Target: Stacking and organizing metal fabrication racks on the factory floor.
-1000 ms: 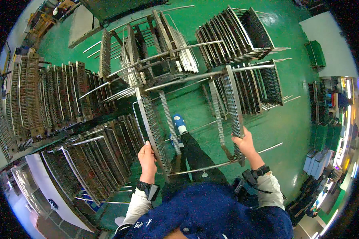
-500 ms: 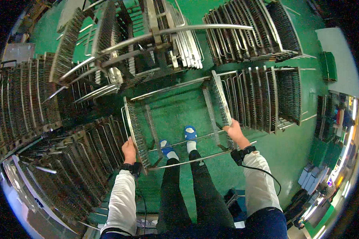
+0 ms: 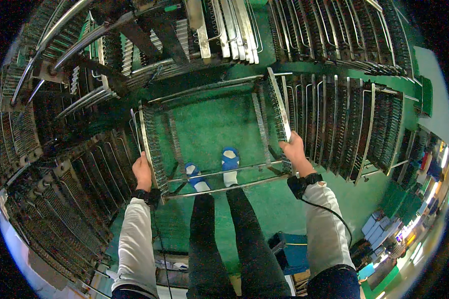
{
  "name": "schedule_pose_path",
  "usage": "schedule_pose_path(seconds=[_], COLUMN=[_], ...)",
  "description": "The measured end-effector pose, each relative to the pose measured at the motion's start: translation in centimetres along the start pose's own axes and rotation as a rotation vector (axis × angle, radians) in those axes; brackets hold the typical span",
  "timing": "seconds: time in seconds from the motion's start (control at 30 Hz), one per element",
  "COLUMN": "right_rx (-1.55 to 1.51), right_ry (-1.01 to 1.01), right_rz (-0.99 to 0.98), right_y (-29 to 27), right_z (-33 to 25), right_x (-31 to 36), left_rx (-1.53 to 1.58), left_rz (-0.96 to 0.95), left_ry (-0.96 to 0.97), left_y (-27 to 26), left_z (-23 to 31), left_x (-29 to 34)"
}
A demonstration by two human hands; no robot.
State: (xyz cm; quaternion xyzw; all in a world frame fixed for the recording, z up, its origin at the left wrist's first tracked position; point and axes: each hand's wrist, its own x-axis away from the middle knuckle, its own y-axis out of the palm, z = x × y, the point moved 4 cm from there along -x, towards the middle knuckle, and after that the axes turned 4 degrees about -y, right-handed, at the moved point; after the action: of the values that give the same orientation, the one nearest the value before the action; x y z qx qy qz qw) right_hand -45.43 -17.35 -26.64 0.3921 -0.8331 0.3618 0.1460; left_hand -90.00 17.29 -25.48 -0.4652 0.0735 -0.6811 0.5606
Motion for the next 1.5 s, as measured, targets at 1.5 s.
schedule_pose_path(seconds=[1.5], right_rx=[0.375], right_ry=[0.12], right_rz=[0.047], right_y=[-0.4], right_z=[8.3], right_x=[-3.4], left_rx=[-0.379], left_rz=[-0.222], left_ry=[-0.215], left_y=[-0.9], left_z=[-12.7], left_x=[-6.4])
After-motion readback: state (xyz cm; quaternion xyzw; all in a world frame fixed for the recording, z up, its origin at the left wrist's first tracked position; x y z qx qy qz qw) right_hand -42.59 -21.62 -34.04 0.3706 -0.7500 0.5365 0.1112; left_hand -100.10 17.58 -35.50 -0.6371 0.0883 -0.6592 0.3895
